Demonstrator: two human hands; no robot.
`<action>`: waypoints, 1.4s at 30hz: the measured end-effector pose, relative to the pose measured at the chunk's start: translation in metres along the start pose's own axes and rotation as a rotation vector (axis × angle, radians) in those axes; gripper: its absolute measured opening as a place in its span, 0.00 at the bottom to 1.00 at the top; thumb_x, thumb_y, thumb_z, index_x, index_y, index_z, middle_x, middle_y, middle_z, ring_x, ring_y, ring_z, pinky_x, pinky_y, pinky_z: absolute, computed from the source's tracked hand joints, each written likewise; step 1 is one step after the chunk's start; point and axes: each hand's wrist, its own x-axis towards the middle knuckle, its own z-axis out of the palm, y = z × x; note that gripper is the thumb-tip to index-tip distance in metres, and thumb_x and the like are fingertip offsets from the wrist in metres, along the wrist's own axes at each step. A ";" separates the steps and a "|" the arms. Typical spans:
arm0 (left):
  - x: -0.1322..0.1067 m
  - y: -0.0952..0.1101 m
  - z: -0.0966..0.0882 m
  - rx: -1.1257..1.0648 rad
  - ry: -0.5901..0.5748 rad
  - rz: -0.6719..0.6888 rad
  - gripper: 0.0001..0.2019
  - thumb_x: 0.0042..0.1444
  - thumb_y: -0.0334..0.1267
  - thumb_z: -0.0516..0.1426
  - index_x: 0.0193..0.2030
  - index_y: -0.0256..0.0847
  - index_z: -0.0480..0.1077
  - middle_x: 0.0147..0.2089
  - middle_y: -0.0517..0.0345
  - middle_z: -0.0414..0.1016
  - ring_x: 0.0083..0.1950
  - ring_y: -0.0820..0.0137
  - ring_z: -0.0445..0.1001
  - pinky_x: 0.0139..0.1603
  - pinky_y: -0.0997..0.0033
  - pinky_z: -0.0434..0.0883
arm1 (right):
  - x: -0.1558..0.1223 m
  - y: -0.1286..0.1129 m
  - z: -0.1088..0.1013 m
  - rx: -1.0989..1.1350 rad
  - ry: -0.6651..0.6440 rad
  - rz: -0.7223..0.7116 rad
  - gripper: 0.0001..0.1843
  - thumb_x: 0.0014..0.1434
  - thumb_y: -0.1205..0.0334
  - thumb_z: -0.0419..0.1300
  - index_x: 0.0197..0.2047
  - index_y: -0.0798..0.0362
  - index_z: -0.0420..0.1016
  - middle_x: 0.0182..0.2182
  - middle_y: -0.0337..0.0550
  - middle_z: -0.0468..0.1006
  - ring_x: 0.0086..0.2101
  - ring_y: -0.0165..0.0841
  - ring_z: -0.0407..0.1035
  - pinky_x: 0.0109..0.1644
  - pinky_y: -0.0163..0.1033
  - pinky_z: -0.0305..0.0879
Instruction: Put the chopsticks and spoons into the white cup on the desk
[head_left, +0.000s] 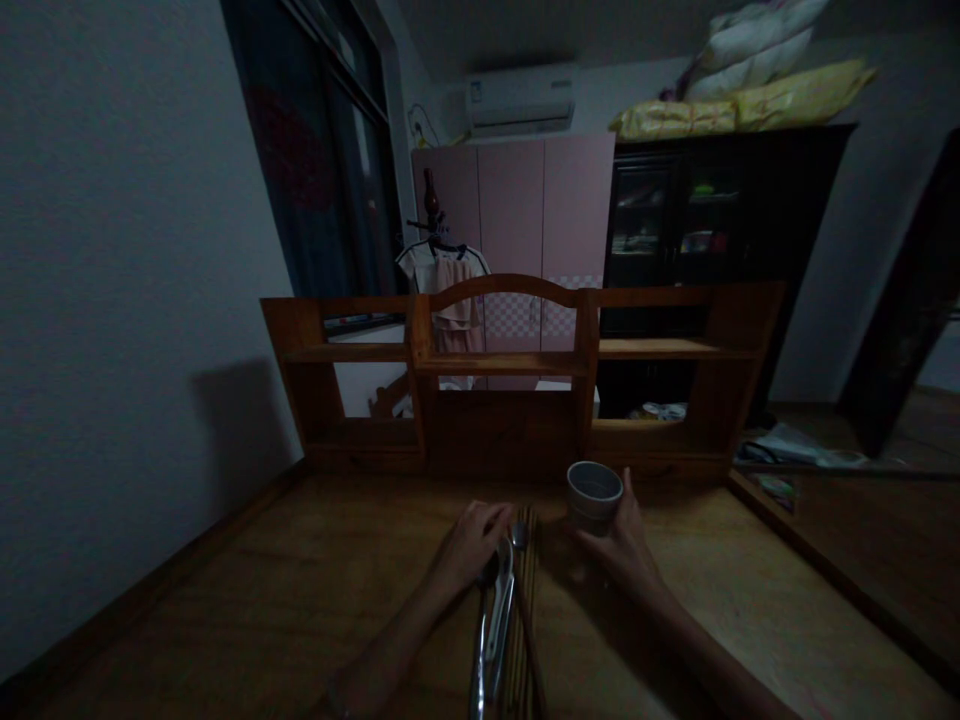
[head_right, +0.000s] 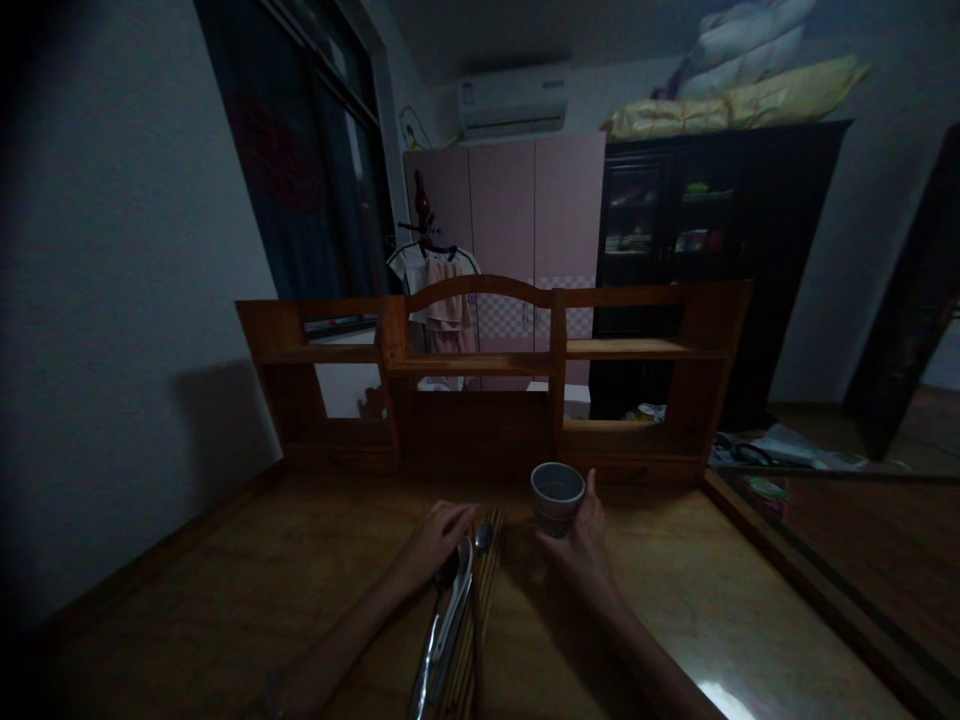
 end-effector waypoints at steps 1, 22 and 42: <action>0.000 0.000 0.000 0.001 -0.011 -0.002 0.19 0.64 0.50 0.46 0.47 0.47 0.75 0.44 0.56 0.77 0.47 0.64 0.70 0.52 0.62 0.65 | 0.001 -0.010 -0.005 -0.041 0.048 -0.016 0.56 0.49 0.48 0.65 0.69 0.55 0.34 0.64 0.61 0.49 0.62 0.54 0.48 0.60 0.61 0.52; -0.003 0.021 -0.005 -0.084 -0.187 0.113 0.21 0.67 0.45 0.39 0.60 0.52 0.65 0.57 0.60 0.71 0.60 0.67 0.62 0.64 0.58 0.57 | -0.042 -0.090 -0.004 0.049 -0.815 -0.383 0.12 0.59 0.71 0.53 0.44 0.49 0.70 0.42 0.41 0.72 0.40 0.34 0.67 0.44 0.36 0.63; -0.001 0.020 -0.006 0.037 0.004 0.148 0.17 0.66 0.43 0.44 0.53 0.47 0.69 0.49 0.54 0.70 0.54 0.65 0.66 0.59 0.61 0.62 | -0.019 -0.044 -0.004 -0.012 -0.653 -0.254 0.08 0.62 0.70 0.52 0.39 0.52 0.71 0.36 0.42 0.73 0.35 0.33 0.68 0.38 0.36 0.64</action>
